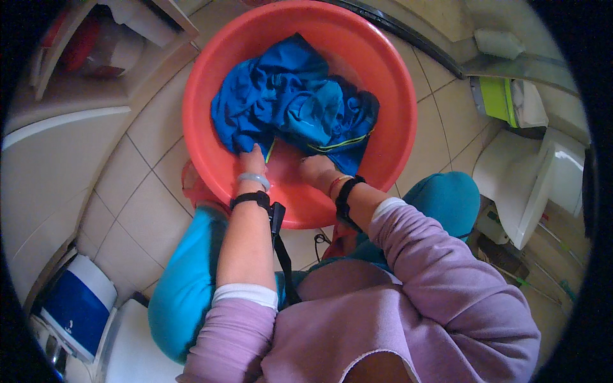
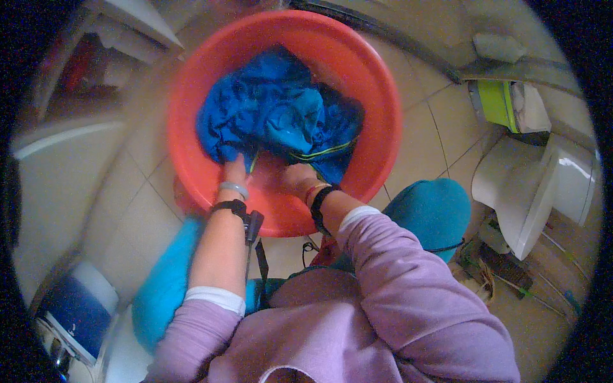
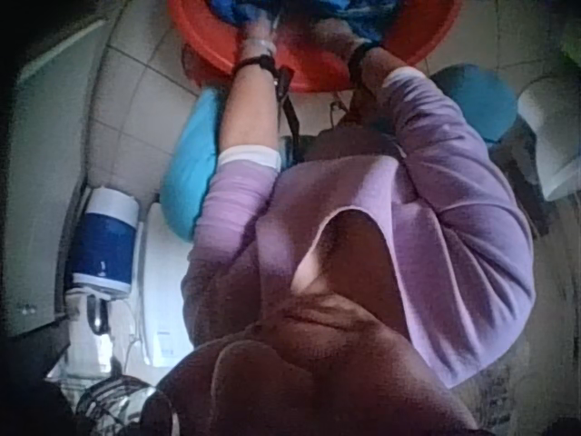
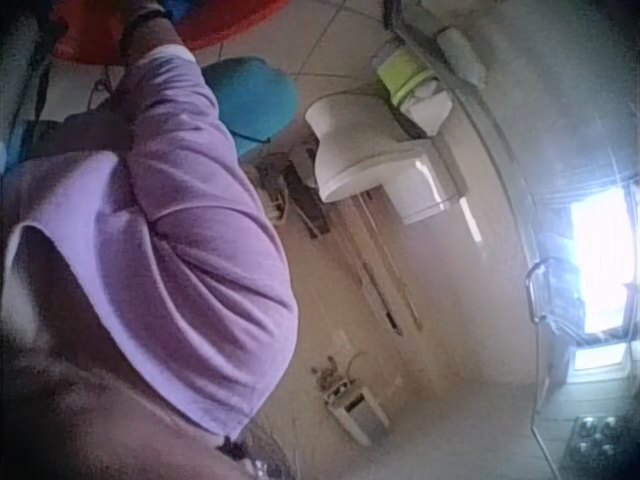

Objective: The person hand-washes a blue garment in a red basin filled with soapy water. They scrub the fabric with a brush, rinse the brush in a green basin, and continue scrubbing the garment.

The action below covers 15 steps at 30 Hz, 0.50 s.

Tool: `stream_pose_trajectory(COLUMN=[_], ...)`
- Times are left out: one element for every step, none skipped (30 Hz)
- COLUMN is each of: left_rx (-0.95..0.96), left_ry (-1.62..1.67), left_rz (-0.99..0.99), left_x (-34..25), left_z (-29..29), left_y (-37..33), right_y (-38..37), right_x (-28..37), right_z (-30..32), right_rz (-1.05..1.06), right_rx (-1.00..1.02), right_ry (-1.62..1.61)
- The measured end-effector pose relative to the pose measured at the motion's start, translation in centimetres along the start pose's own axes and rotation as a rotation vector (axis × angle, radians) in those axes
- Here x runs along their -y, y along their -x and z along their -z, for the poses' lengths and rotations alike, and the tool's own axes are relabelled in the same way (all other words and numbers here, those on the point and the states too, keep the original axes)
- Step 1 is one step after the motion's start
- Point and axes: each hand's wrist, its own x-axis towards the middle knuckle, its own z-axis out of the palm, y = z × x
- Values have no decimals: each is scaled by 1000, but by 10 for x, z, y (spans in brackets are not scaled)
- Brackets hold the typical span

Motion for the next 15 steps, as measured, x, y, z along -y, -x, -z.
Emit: stream_pose_trajectory(left_rx=[-1,-2,3,8,17,24,37,52,28,2,-9,-19,-16,-31,-32], left_ry=[-9,-17,-41,-66,-60,-115,-143,-171,-128,-82,-55,-29,-26,-20,-56], left_rz=[-9,-19,-25,-31,-15,-19,2,24,-25,-74,-82,-90,-58,-45,-51], left_x=[2,3,5,6,8,10,11,12,13,14,14,14,14,13,15], left_z=[0,1,1,2,2,3,3,3,3,3,3,3,4,5,6], left_y=[-2,-5,-9,-12,-16,-19,-21,-22,-22,-21,-20,-18,-18,-17,-19], right_y=[2,5,6,7,7,5,3,-1,-3,-5,-7,-8,-9,-8,-10], right_x=[-2,-3,-1,3,8,17,24,32,37,38,37,33,29,21,16], right_z=[-4,-8,-10,-11,-10,-8,-5,0,4,7,9,10,9,8,4], right_rz=[-53,-110,-152,-196,-300,-218,-194,-235,-81,11,169,37,-29,-71,-148], right_rx=[19,-4,4,-27,1,-29,3,85,37,39,-6,49,54,-22,34], right_ry=[3,3,40,72,120,-49,-202,-319,-284,-209,-168,-78,-27,25,152])
